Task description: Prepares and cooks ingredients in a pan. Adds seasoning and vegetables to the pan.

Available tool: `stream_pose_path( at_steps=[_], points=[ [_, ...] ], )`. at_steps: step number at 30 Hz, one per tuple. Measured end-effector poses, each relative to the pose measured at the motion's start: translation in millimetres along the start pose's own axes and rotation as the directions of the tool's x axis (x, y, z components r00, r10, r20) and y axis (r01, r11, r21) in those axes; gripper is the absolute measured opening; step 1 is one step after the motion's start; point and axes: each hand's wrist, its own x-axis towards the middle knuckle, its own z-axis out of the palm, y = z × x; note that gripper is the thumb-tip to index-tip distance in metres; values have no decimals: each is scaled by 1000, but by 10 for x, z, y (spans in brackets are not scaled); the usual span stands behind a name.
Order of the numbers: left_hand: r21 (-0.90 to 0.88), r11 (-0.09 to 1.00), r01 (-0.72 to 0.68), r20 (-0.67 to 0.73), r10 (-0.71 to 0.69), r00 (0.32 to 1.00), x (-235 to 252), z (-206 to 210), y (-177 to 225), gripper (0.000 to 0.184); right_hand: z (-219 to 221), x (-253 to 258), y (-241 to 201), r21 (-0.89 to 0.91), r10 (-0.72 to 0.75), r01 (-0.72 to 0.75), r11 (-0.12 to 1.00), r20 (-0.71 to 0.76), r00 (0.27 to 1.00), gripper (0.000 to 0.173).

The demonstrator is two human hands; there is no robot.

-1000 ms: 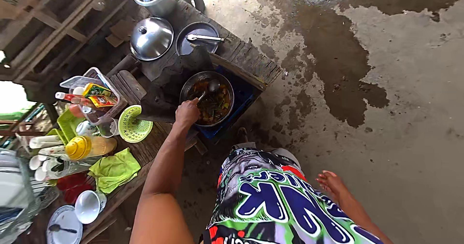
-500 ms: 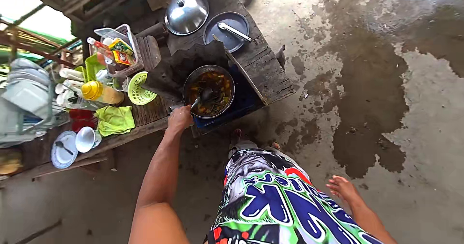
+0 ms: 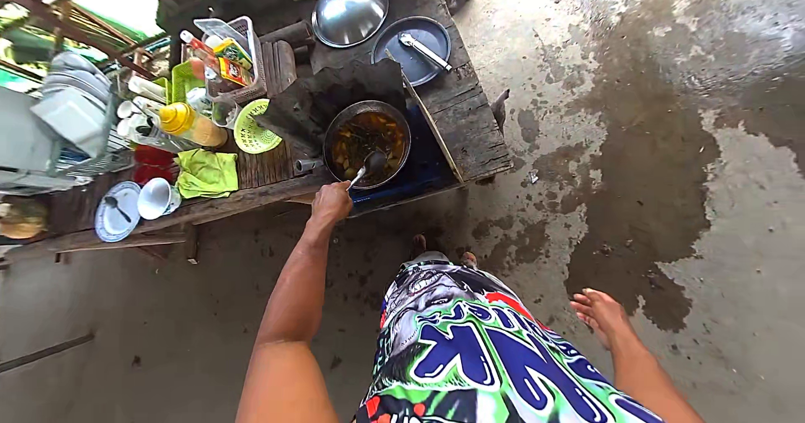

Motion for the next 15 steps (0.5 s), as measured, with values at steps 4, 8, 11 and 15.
stream_pose_path(
  at_steps=[4,8,11,15],
  points=[
    [29,1000,2,29,-3,1000,87,-34,-152,32,406,-213,121,-149,9,8,989,115,993,43],
    [44,996,71,-21,-70,997,156,-271,-328,37,639,-472,229,-182,60,-39,983,112,992,43],
    [82,995,63,1,-63,998,339,-198,-441,38,724,-497,341,-182,92,-74,981,89,992,44],
    [53,999,9,-32,-7,999,591,-351,-402,37,856,-464,350,-88,53,-51,995,30,998,44]
  ],
)
